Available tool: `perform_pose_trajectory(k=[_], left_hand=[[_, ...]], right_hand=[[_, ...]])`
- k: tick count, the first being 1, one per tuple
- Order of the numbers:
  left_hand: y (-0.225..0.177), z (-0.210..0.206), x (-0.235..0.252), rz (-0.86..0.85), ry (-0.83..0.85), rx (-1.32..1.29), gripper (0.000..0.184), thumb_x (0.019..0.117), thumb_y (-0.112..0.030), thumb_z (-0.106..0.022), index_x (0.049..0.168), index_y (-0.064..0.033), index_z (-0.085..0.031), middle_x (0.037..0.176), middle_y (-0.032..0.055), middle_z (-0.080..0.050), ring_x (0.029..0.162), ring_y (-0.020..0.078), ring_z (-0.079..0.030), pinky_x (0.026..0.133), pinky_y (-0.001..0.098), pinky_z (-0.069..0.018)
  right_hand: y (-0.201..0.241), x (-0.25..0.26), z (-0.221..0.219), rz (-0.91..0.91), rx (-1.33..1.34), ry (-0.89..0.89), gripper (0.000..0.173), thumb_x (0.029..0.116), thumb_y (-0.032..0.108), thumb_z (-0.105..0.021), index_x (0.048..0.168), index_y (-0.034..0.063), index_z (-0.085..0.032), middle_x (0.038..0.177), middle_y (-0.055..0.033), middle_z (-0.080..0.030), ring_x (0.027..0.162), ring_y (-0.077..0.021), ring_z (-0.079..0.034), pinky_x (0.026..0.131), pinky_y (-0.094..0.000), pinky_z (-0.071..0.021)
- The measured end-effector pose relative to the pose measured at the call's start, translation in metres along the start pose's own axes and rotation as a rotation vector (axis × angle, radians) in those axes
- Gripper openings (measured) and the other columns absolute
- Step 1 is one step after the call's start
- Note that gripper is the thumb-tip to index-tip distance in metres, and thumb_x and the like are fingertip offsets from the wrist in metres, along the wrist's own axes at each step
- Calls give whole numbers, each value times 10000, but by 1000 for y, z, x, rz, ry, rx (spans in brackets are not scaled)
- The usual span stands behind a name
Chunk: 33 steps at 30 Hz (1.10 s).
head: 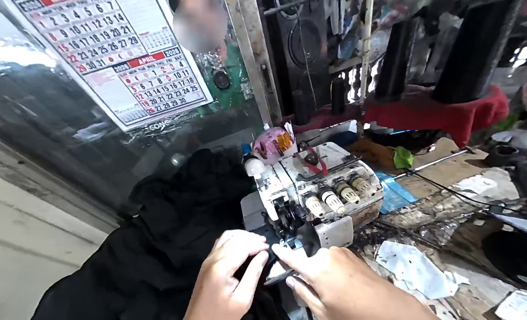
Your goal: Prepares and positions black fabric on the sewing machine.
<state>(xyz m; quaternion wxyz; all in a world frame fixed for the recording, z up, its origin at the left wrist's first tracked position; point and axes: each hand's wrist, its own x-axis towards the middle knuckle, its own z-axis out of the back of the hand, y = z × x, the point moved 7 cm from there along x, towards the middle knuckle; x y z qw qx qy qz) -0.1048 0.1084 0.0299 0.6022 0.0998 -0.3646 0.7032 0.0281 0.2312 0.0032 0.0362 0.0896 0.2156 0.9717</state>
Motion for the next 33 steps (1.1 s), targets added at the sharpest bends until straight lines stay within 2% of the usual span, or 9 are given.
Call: perform_pose_trajectory(k=[3, 6, 9, 12, 18, 22, 26, 28, 33], left_hand=[[9, -12, 3, 26, 47, 211, 275, 1013, -327, -572, 1197, -270, -768, 1188, -113, -702, 1172, 81, -607, 1017, 358, -507], [-5, -16, -1, -15, 79, 182, 265, 1020, -291, -564, 1187, -280, -769, 1148, -100, -702, 1130, 83, -610, 977, 349, -506], [-12, -21, 1, -32, 72, 132, 245, 1024, -258, -571, 1152, -250, -780, 1091, -76, -710, 1075, 71, -631, 948, 309, -531], [-8, -24, 3, -30, 74, 199, 253, 1020, -272, -564, 1154, -279, -779, 1098, -89, -697, 1078, 70, -614, 946, 316, -513], [-12, -24, 5, -70, 142, 234, 265, 1038, -284, -535, 1161, -307, -770, 1100, -87, -693, 1083, 94, -610, 926, 348, -504], [-4, -21, 11, -87, 174, 96, 262, 1029, -237, -563, 1156, -297, -784, 1092, -89, -702, 1076, 75, -617, 939, 305, -521], [10, -29, 20, -44, 90, -38, 154, 997, -256, -661, 1082, -216, -783, 1088, -91, -730, 1087, 73, -662, 961, 302, -569], [13, -31, 22, -20, 71, -11, 143, 988, -306, -668, 1038, -235, -781, 1071, -110, -720, 1093, 70, -645, 960, 307, -549], [7, -29, 16, -7, 54, 48, 168, 996, -303, -652, 1067, -266, -800, 1068, -113, -724, 1073, 62, -640, 942, 292, -531]], right_hand=[[3, -9, -1, 29, 18, 34, 475, 1033, 398, -505, 1497, 294, -510, 742, -87, -656, 650, -317, -662, 564, -527, -526], [-3, -24, 1, 88, 100, -14, 429, 1050, 410, -498, 1450, 262, -551, 724, -55, -645, 613, -267, -642, 543, -497, -511], [-10, -24, -8, 89, 136, -72, 476, 1081, 453, -412, 1526, 302, -489, 751, -30, -652, 629, -230, -636, 554, -475, -517], [-10, -31, -19, 87, 197, -103, 487, 1073, 430, -460, 1546, 313, -465, 725, -50, -651, 609, -246, -634, 547, -495, -516], [-16, -37, -19, 112, 286, -198, 436, 1081, 412, -468, 1498, 299, -529, 913, -21, -720, 690, -175, -662, 620, -437, -559], [-21, -32, -26, 103, 284, -198, 454, 1083, 421, -456, 1529, 344, -481, 870, -35, -695, 708, -203, -667, 621, -462, -552], [-25, -38, -30, 53, 286, -217, 452, 1081, 420, -458, 1529, 360, -476, 904, -17, -702, 699, -185, -661, 605, -452, -550], [-25, -38, -28, 38, 265, -237, 448, 1079, 411, -464, 1521, 344, -486, 932, -21, -713, 714, -186, -674, 606, -451, -555], [-23, -41, -25, -10, 264, -246, 447, 1070, 423, -476, 1510, 345, -494, 888, -23, -703, 699, -199, -671, 590, -460, -545]])
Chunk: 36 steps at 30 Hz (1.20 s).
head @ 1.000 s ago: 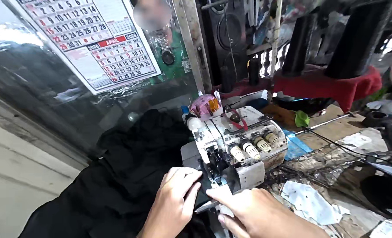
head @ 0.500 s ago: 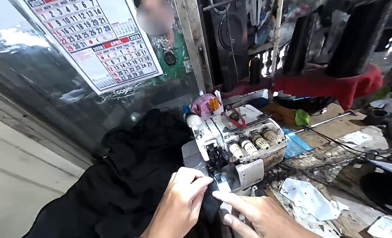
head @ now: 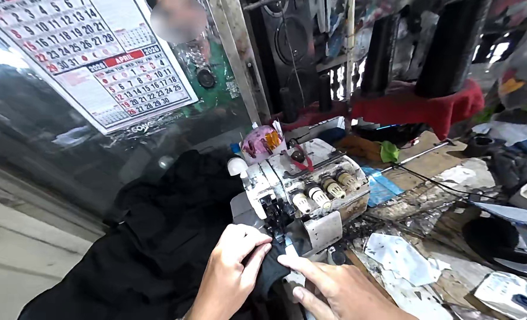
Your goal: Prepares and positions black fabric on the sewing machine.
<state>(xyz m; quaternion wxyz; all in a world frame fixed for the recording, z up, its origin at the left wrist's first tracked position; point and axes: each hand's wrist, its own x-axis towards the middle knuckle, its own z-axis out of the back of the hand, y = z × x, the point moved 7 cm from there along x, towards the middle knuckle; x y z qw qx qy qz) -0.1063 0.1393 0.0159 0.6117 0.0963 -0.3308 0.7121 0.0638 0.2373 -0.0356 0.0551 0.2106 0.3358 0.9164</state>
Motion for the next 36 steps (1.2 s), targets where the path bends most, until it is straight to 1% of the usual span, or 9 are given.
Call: perform_pose_trajectory(k=[13, 18, 22, 24, 26, 28, 30, 32, 36], left_hand=[[1, 0, 2, 9, -64, 18, 180, 994, -287, -638, 1038, -221, -799, 1084, -90, -734, 1100, 70, -649, 984, 307, -539], [50, 4, 16, 152, 64, 49, 237, 1002, -399, -575, 1069, -285, -772, 1310, -16, -643, 1274, 173, -567, 1069, 449, -487], [36, 26, -14, 250, 127, 205, 295, 1043, -282, -498, 1219, -235, -730, 1190, 8, -695, 1104, 137, -666, 944, 367, -578], [-7, 37, -24, 249, 185, 299, 283, 1025, -218, -512, 1131, -106, -750, 1095, 103, -731, 1041, 255, -707, 904, 463, -571], [-46, 27, -30, 151, 191, 342, 256, 990, -256, -554, 1008, -116, -768, 1009, 92, -744, 979, 247, -725, 843, 457, -592], [-81, -7, -28, 11, 95, 281, 182, 959, -285, -607, 977, -202, -768, 929, 8, -734, 870, 160, -713, 712, 377, -599], [-100, -31, -21, -48, 109, 188, 259, 1014, -298, -567, 1187, -255, -755, 1127, 0, -742, 996, 144, -719, 780, 356, -614], [-101, -24, -18, -48, 225, 113, 291, 1045, -316, -541, 1268, -245, -713, 1306, 37, -704, 1127, 168, -707, 876, 370, -610], [-44, 53, -51, 128, 210, -40, 252, 1029, -350, -612, 1195, -221, -751, 1034, -88, -758, 888, 17, -712, 811, 283, -627]], right_hand=[[8, -6, -4, -73, -49, 1, 490, 1079, 414, -450, 1566, 373, -420, 869, -48, -713, 711, -246, -688, 606, -510, -558], [37, 39, -33, -201, 15, 366, 734, 1061, 506, -411, 1672, 259, -87, 859, -121, -704, 810, -354, -701, 725, -596, -556], [38, 43, -41, -87, 189, 344, 614, 1088, 470, -377, 1654, 289, -222, 897, -133, -710, 818, -337, -699, 749, -589, -554], [35, 30, -38, -9, 402, 246, 485, 1109, 394, -370, 1569, 251, -433, 1053, -100, -723, 928, -245, -703, 832, -513, -557], [24, 13, -20, -47, 663, 98, 381, 1111, 292, -396, 1364, 142, -639, 1156, -66, -704, 982, -160, -688, 858, -396, -579], [-13, 2, 9, -196, 767, -107, 277, 1066, 280, -537, 1102, 103, -746, 1029, -14, -735, 881, -120, -705, 758, -332, -621], [-59, 6, 31, -328, 724, -377, 216, 944, 308, -726, 914, 95, -744, 802, -17, -704, 681, -105, -650, 599, -288, -561], [-64, 13, 47, -305, 581, -444, 238, 903, 330, -767, 919, 92, -756, 805, -43, -719, 697, -135, -675, 624, -293, -585], [-17, -7, 56, -103, 477, -166, 174, 974, 113, -669, 1111, 30, -736, 1036, -46, -742, 847, -99, -701, 734, -281, -611]])
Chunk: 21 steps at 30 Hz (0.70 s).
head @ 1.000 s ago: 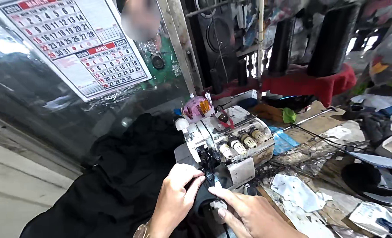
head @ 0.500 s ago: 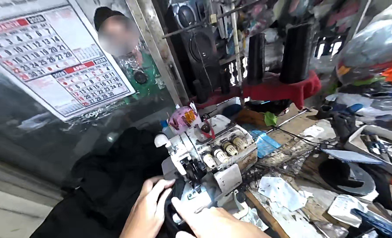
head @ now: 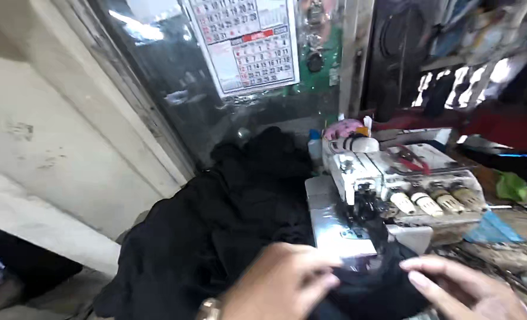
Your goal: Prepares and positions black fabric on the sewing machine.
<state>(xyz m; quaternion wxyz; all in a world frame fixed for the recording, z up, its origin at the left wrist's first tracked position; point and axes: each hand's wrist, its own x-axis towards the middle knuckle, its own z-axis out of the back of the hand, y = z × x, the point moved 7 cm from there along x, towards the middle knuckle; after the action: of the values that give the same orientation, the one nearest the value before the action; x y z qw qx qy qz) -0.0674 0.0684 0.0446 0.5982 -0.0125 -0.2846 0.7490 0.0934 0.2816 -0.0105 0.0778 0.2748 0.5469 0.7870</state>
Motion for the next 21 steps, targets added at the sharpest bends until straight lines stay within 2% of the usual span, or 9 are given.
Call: perform_pose_trajectory(k=[3, 5, 6, 8, 10, 12, 14, 18, 21], left_hand=[[78, 87, -40, 284, -176, 55, 213, 1024, -359, -613, 1084, -214, -757, 944, -78, -753, 817, 58, -724, 733, 326, -641], [130, 130, -72, 541, -332, 68, 198, 1041, -286, -608, 1050, -127, -725, 903, 15, -749, 785, 175, -741, 729, 444, -648], [154, 139, -91, 655, -384, 99, 246, 1049, -317, -595, 1035, -106, -721, 887, 49, -747, 782, 220, -736, 732, 501, -626], [190, 129, -118, 764, -309, 113, 349, 1045, -405, -569, 1059, -105, -747, 972, 81, -754, 907, 261, -729, 845, 577, -581], [196, 104, -124, 705, -208, 157, 342, 995, -472, -613, 1090, -184, -772, 1071, 28, -738, 1012, 204, -707, 921, 520, -576], [189, 96, -119, 602, -264, 191, 240, 954, -439, -665, 1022, -238, -778, 1056, -40, -726, 969, 123, -702, 866, 414, -606], [179, 102, -115, 541, -360, 142, 195, 961, -399, -663, 1001, -233, -758, 994, -61, -730, 891, 97, -708, 798, 388, -619], [164, 138, -110, 543, -622, -131, 330, 1056, -366, -541, 1167, -76, -652, 966, 80, -663, 798, 180, -639, 696, 438, -563], [168, 200, -94, 602, -777, -87, 400, 1046, -399, -560, 1255, -64, -622, 1098, 124, -670, 960, 190, -649, 849, 495, -551]], right_hand=[[5, -15, -3, -10, 40, 53, 161, 1000, 70, -629, 1093, -5, -736, 1066, -92, -722, 797, -126, -705, 648, -291, -623], [21, -13, -7, -1, 30, 69, 183, 1010, 90, -617, 1118, 5, -739, 1090, -106, -714, 777, -142, -701, 607, -293, -615], [32, -8, -10, 18, 18, 84, 197, 1013, 105, -618, 1137, 14, -741, 1100, -106, -708, 784, -149, -701, 604, -294, -617], [54, -1, -17, 60, -3, 118, 214, 1015, 123, -624, 1164, 30, -745, 1115, -101, -700, 796, -161, -701, 607, -301, -621], [72, 4, -24, 103, -29, 163, 226, 1019, 139, -626, 1187, 46, -744, 1124, -93, -698, 785, -161, -696, 603, -301, -616], [85, 8, -31, 131, -66, 220, 247, 1020, 165, -628, 1223, 78, -739, 1135, -82, -689, 771, -146, -687, 597, -294, -610], [98, 12, -40, 162, -87, 271, 279, 1020, 202, -636, 1268, 109, -723, 1171, -71, -682, 786, -130, -684, 601, -287, -611], [135, 39, -78, 205, -120, 262, 339, 998, 364, -665, 1305, 226, -707, 1211, 18, -692, 870, -104, -713, 671, -311, -650], [186, 94, -113, 182, -59, 234, 422, 964, 292, -721, 1366, 182, -657, 1221, -30, -647, 815, -127, -705, 694, -344, -652]])
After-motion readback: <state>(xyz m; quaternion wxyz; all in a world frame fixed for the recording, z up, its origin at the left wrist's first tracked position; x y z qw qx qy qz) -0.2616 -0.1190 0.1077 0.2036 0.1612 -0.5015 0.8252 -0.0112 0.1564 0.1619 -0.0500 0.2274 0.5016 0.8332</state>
